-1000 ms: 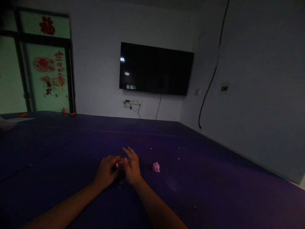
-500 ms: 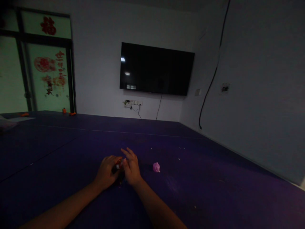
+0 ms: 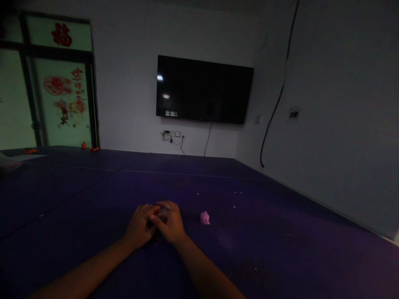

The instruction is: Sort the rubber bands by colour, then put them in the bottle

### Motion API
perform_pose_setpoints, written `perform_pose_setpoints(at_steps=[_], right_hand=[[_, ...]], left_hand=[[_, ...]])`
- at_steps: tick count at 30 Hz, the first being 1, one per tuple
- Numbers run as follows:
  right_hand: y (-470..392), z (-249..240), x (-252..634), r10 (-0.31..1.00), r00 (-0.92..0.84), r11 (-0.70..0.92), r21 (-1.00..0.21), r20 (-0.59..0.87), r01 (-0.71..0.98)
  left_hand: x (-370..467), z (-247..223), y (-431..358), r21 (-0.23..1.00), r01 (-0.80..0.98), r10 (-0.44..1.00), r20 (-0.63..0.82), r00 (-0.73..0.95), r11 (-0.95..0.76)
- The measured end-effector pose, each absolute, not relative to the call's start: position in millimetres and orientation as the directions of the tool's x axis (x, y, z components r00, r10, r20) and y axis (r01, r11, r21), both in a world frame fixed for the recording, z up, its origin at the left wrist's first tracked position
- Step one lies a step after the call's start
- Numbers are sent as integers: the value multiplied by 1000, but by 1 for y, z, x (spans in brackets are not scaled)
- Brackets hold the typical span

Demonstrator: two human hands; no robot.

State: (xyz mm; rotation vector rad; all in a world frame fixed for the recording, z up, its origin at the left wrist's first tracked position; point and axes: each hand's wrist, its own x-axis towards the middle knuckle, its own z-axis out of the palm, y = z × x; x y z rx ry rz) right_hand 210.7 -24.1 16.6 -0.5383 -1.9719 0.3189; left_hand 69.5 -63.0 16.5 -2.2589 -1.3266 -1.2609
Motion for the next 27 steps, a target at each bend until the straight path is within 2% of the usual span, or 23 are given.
perform_pose_setpoints(at_steps=[6,12,27], right_hand=[[-23,14,207,548,-360,836,-485,755,256],[-25,15,205,554,-387,831,-517,737,205],[-26,13,203,582,-389,813,-520,714,262]], left_hand=[[71,15,-61,227,811,623,755,203,-540],[71,15,-61,247,816,644,742,188,-523],[70,18,-62,288,806,679,711,182,-517]])
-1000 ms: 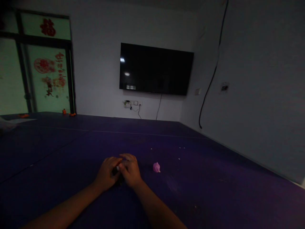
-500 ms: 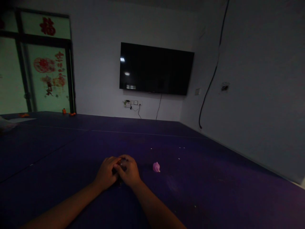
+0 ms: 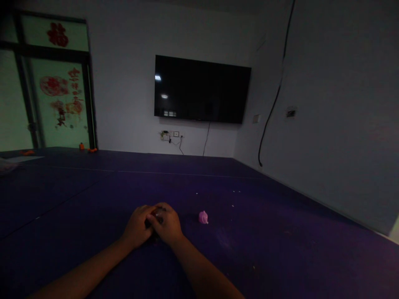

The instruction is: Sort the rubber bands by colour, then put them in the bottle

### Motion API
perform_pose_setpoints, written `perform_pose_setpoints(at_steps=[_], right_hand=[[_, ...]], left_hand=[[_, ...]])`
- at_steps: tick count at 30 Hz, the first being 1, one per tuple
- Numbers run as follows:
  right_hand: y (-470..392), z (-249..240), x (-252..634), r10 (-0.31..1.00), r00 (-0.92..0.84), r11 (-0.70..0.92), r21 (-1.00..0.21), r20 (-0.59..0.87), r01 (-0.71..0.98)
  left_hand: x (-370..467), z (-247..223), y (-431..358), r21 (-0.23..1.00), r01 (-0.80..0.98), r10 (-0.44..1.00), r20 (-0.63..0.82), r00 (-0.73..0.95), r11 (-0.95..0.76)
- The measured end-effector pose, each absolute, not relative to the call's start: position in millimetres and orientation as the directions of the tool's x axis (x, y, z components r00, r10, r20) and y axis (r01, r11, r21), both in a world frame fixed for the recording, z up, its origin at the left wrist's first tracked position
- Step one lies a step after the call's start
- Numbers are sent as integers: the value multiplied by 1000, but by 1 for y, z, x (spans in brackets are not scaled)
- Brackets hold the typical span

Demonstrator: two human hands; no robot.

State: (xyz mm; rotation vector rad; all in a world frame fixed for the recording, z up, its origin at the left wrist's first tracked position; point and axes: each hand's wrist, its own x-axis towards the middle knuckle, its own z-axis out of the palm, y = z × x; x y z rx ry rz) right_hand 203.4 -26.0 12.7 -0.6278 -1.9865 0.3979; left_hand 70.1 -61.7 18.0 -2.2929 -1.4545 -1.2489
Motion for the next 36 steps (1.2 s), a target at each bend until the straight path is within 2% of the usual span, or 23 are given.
perform_pose_setpoints(at_steps=[8,18,21,24,28,32,36], right_hand=[[-31,16,205,561,-299,822,-475,772,316],[-30,18,209,520,-114,825,-464,846,321],[-24,16,210,556,-28,797,-524,830,301],[-12,7,210,665,36,706,-644,746,295],[2,-7,207,793,-200,608,-729,576,314],[1,-12,203,704,-444,688,-686,554,235],[-7,-4,205,685,-496,673,-724,533,151]], left_hand=[[71,18,-63,329,805,666,738,107,-494],[69,16,-57,476,750,702,711,-21,-460],[67,15,-55,533,731,715,694,-90,-425],[65,16,-53,618,685,708,675,-211,-385],[63,18,-51,720,589,701,631,-333,-368],[63,21,-52,750,559,705,606,-369,-352],[64,21,-53,744,563,700,614,-363,-360]])
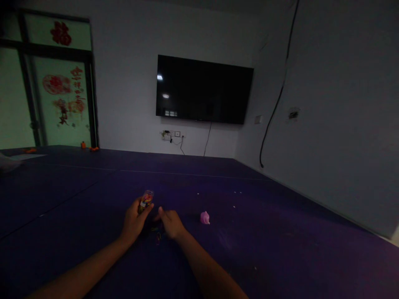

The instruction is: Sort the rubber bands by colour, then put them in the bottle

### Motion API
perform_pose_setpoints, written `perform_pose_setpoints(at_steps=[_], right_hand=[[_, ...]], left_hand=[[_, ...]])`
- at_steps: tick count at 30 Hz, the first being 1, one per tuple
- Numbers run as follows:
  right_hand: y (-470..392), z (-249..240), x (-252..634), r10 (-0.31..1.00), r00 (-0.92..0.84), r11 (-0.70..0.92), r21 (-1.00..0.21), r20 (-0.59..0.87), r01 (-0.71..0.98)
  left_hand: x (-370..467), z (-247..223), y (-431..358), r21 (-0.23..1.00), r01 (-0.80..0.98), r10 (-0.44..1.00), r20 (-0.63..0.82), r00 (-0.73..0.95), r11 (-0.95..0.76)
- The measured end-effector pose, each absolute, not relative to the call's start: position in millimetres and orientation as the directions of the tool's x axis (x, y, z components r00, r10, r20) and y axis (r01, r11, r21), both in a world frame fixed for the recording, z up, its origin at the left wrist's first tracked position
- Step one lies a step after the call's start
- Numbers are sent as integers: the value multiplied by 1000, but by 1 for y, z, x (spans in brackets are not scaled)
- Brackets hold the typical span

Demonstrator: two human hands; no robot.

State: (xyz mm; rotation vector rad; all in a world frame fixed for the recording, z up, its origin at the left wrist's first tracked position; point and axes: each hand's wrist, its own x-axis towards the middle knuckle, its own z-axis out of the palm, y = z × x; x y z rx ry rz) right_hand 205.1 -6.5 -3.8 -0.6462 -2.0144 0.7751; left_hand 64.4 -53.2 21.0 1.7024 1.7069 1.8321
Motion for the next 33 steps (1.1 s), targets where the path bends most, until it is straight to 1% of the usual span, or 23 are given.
perform_pose_setpoints(at_steps=[2,4,7,10,12,15,16,17,19,21,23,25,28,30,33], right_hand=[[-10,2,207,696,-463,679,-713,549,175],[-12,6,208,656,-472,727,-662,589,185],[-16,10,206,521,-598,822,-548,609,158],[-19,9,203,418,-713,889,-416,563,192],[-20,8,204,415,-730,904,-338,543,263],[-22,10,207,480,-666,875,-263,571,406],[-23,12,208,483,-654,871,-245,583,425],[-25,14,208,464,-661,880,-226,589,417],[-28,18,207,369,-725,927,-180,581,328],[-30,19,205,255,-807,966,-118,533,228],[-29,18,201,208,-861,977,-62,464,202],[-27,15,199,249,-878,964,-17,408,265],[-21,11,201,372,-845,913,10,383,407],[-20,12,203,448,-803,876,-14,392,482],[-23,14,205,547,-737,823,-92,398,561]], left_hand=[[64,20,-53,735,569,694,625,-357,-370],[64,19,-52,732,569,689,631,-357,-375],[63,18,-50,734,568,688,629,-363,-371],[63,18,-50,732,575,691,628,-359,-366],[64,19,-51,729,580,693,627,-356,-362],[64,21,-53,732,579,695,624,-357,-359],[65,21,-53,734,577,695,622,-361,-358],[65,21,-53,737,574,695,620,-364,-357],[65,21,-53,745,566,698,613,-371,-353],[65,20,-53,754,559,704,601,-378,-344],[65,19,-52,763,555,715,587,-380,-331],[65,18,-51,766,555,722,579,-379,-323],[64,17,-50,760,562,719,587,-373,-328],[64,17,-50,754,563,713,596,-371,-338],[64,16,-49,749,560,715,603,-354,-355]])
